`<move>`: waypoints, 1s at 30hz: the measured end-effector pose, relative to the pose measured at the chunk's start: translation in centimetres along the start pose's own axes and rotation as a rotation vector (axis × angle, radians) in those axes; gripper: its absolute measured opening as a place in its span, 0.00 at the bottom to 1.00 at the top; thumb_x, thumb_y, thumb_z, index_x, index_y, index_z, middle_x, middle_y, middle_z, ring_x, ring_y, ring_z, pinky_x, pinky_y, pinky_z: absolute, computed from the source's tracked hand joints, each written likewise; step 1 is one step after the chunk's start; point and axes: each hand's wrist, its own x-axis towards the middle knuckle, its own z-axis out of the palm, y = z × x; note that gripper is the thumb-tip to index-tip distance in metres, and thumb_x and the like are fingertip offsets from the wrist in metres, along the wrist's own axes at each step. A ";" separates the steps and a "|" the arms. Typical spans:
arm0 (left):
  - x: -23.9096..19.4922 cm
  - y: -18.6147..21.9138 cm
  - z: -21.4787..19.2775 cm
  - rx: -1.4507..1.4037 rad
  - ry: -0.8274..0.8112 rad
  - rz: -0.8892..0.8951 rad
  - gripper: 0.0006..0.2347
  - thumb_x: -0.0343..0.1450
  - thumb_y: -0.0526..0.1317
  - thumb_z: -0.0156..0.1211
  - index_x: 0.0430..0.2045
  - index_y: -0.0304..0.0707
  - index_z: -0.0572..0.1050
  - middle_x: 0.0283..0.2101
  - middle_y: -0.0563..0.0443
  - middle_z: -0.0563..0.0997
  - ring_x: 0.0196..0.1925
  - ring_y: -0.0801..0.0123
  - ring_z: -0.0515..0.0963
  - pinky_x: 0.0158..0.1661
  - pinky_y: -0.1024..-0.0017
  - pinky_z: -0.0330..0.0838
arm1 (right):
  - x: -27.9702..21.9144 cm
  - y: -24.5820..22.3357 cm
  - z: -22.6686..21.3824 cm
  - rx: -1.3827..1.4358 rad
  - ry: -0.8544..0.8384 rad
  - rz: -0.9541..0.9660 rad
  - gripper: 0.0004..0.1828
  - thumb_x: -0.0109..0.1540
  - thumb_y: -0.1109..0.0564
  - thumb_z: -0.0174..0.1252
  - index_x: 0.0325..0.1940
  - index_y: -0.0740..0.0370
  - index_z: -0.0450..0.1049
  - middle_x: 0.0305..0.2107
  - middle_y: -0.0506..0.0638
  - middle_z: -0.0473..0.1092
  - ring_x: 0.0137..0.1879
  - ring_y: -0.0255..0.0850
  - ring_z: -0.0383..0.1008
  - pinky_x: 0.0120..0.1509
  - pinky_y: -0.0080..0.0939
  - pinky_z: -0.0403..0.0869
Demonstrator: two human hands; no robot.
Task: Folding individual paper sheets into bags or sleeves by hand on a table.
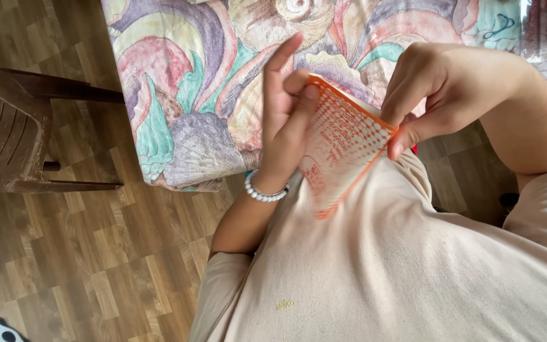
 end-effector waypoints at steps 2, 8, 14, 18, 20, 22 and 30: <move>0.4 1.4 -0.3 0.136 -0.002 0.068 0.22 0.83 0.36 0.49 0.73 0.43 0.54 0.31 0.61 0.58 0.31 0.79 0.57 0.38 0.78 0.53 | -0.1 -0.5 -0.4 -0.024 0.049 -0.005 0.10 0.54 0.50 0.67 0.27 0.60 0.80 0.12 0.49 0.69 0.15 0.46 0.61 0.21 0.37 0.61; -0.3 4.2 -0.1 0.353 0.032 0.055 0.25 0.81 0.41 0.52 0.74 0.41 0.52 0.33 0.50 0.77 0.33 0.76 0.68 0.41 0.78 0.61 | 0.7 -2.2 0.0 -0.250 0.162 0.018 0.09 0.58 0.53 0.65 0.29 0.61 0.80 0.10 0.51 0.64 0.14 0.44 0.61 0.20 0.41 0.57; -1.3 3.7 0.5 0.484 0.133 0.164 0.22 0.82 0.44 0.51 0.70 0.38 0.59 0.41 0.49 0.83 0.34 0.80 0.70 0.39 0.81 0.65 | -0.5 -1.7 2.4 -0.312 0.601 0.143 0.14 0.58 0.66 0.70 0.42 0.82 0.77 0.43 0.73 0.77 0.51 0.57 0.81 0.61 0.49 0.76; -1.5 3.4 0.4 0.632 0.109 0.227 0.15 0.84 0.43 0.48 0.66 0.42 0.65 0.59 0.49 0.79 0.58 0.69 0.83 0.59 0.75 0.78 | -1.5 1.3 5.2 -0.129 0.891 0.194 0.28 0.57 0.70 0.74 0.57 0.88 0.71 0.42 0.70 0.74 0.50 0.53 0.75 0.52 0.41 0.74; -1.2 3.6 0.3 0.661 0.106 0.233 0.14 0.84 0.41 0.49 0.65 0.41 0.67 0.66 0.54 0.75 0.59 0.70 0.83 0.60 0.75 0.79 | -1.7 2.2 5.4 -0.256 0.968 0.224 0.19 0.62 0.66 0.79 0.50 0.82 0.80 0.38 0.65 0.77 0.42 0.39 0.72 0.45 0.33 0.68; -1.1 3.9 0.2 0.708 0.117 0.276 0.08 0.81 0.38 0.54 0.53 0.43 0.76 0.51 0.55 0.83 0.40 0.78 0.81 0.44 0.81 0.77 | -1.7 2.3 5.5 -0.270 0.966 0.225 0.16 0.62 0.69 0.81 0.47 0.82 0.81 0.34 0.63 0.76 0.38 0.38 0.72 0.40 0.31 0.66; -0.2 4.2 -1.6 0.890 0.085 0.497 0.10 0.76 0.31 0.66 0.49 0.45 0.78 0.47 0.49 0.85 0.46 0.69 0.87 0.50 0.76 0.83 | -2.2 2.2 4.8 -0.243 0.921 0.282 0.18 0.63 0.68 0.80 0.51 0.82 0.81 0.38 0.64 0.77 0.39 0.34 0.67 0.39 0.27 0.64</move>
